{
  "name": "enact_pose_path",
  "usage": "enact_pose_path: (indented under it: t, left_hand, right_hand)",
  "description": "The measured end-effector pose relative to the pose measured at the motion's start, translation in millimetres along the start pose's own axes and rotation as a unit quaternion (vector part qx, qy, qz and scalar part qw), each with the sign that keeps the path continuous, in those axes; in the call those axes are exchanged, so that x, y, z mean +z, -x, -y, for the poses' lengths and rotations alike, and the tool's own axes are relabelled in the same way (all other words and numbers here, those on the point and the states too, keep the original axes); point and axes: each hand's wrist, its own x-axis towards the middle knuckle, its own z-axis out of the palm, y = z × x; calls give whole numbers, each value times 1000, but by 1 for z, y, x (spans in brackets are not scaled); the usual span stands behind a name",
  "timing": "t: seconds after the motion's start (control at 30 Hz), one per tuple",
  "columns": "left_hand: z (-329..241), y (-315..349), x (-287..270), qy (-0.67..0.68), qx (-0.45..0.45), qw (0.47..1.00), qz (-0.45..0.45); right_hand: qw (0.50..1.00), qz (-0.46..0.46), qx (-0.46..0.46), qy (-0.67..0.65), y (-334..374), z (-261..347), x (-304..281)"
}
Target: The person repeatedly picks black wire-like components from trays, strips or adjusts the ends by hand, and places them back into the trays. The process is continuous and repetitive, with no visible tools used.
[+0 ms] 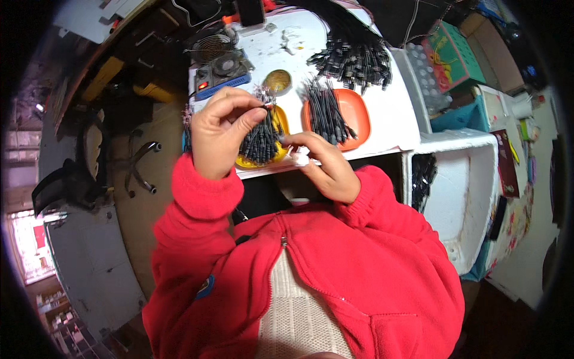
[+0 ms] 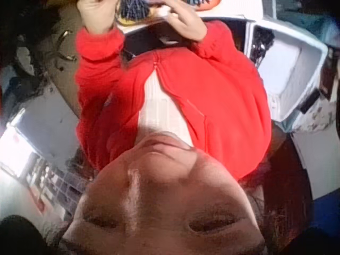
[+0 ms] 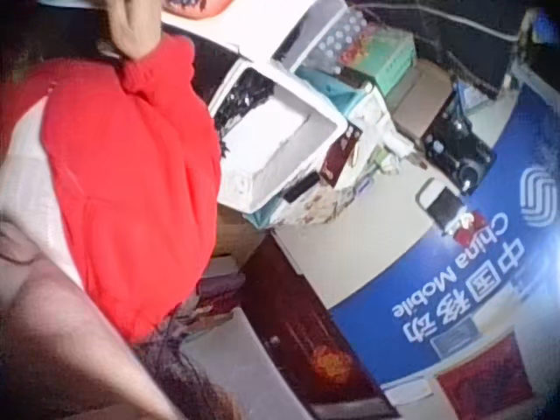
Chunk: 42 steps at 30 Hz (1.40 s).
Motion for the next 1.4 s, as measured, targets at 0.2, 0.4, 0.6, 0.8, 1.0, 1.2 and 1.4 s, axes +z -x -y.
enact_pose_path:
  t: [0.2, 0.4, 0.6, 0.8, 1.0, 1.2, 1.4]
  left_hand:
    - [-43, 40, 70, 372, -144, 917, -18]
    - [-58, 47, 93, 322, -133, 931, 107]
    - [-7, 58, 55, 195, -198, 954, 114]
    - [51, 102, 12, 140, -292, 943, 74]
    - [64, 130, -16, 106, -337, 935, 33]
    - [75, 124, -45, -2, -278, 960, -43]
    - [107, 77, -81, -441, -102, 886, -101]
  right_hand:
    - [997, 64, -2, -33, 19, 31, 9]
    - [989, -24, 117, -89, 73, 104, -66]
    - [946, -219, 183, 153, 164, 205, -183]
    - [796, -104, 452, 390, 231, 87, -237]
    - [698, -37, 528, 483, 254, -109, -252]
    - [645, -50, 528, 550, 239, -119, -246]
    - [686, 5, 440, 580, 160, -22, -197]
